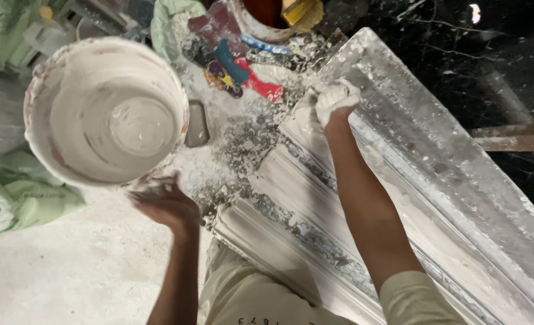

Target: The person rubs white plaster by hand onto long decorative molding panels laid on a workbench, then mixes more plaster in a bucket and pours it out. They use a cloth to wipe and spread the plaster along the grooves of the moldings and finally walk away from the workbench.

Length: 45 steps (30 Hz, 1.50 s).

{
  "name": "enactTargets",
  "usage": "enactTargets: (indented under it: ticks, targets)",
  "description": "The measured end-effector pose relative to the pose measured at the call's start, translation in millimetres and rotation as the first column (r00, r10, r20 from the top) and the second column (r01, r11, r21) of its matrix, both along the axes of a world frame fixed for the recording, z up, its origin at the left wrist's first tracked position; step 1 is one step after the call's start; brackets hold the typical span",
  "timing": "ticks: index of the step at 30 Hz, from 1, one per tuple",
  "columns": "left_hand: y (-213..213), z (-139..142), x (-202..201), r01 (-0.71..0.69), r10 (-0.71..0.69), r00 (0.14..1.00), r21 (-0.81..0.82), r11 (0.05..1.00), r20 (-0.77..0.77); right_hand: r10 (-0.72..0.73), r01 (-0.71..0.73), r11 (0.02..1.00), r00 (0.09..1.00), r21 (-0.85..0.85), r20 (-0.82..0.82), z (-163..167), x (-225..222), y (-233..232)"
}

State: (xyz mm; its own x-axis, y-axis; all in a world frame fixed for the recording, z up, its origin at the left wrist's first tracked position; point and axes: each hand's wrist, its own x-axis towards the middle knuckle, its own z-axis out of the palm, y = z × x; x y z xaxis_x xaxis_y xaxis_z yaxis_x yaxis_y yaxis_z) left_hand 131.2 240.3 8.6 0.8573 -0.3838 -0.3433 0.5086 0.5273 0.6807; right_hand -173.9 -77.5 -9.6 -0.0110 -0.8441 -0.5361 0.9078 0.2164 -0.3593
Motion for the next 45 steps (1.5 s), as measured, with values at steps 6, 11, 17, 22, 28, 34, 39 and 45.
enactTargets:
  ticks: [6,11,17,22,28,34,39,45]
  targets:
    - [-54,-50,-94,0.494,-0.791,0.489,0.631,0.599,0.367,0.429,-0.397,0.902,0.788,0.168,-0.441,5,-32,16]
    - [-203,-41,-114,-0.117,-0.712,-0.311,0.718,0.686,0.629,0.385,-0.554,0.821,0.363,0.136,-0.848,-7,-70,62]
    - [-267,-29,-100,-0.422,-0.823,-0.433,0.723,0.546,0.369,0.413,-0.512,0.838,0.373,0.187,-0.831,-27,-114,109]
    - [-278,-37,-91,-0.459,-0.790,-0.522,0.675,0.577,0.321,0.402,-0.457,0.861,0.340,0.224,-0.850,-23,-123,116]
    - [-290,-24,-73,-0.309,-0.726,-0.594,0.734,0.604,0.347,0.412,-0.467,0.829,0.137,0.309,-0.901,1,-106,115]
    - [-283,30,-76,-0.001,-0.738,-0.485,0.844,0.537,0.469,0.128,-0.657,0.747,-0.007,0.101,-0.992,47,-75,111]
    - [-251,66,-103,0.779,-0.927,-0.132,0.615,0.122,0.352,0.122,-0.649,0.754,-0.011,0.100,-0.993,79,-46,102]
    - [-225,65,-130,0.955,-0.910,0.296,-0.078,0.286,0.292,0.076,-0.718,0.696,0.117,-0.032,-0.990,90,-54,106]
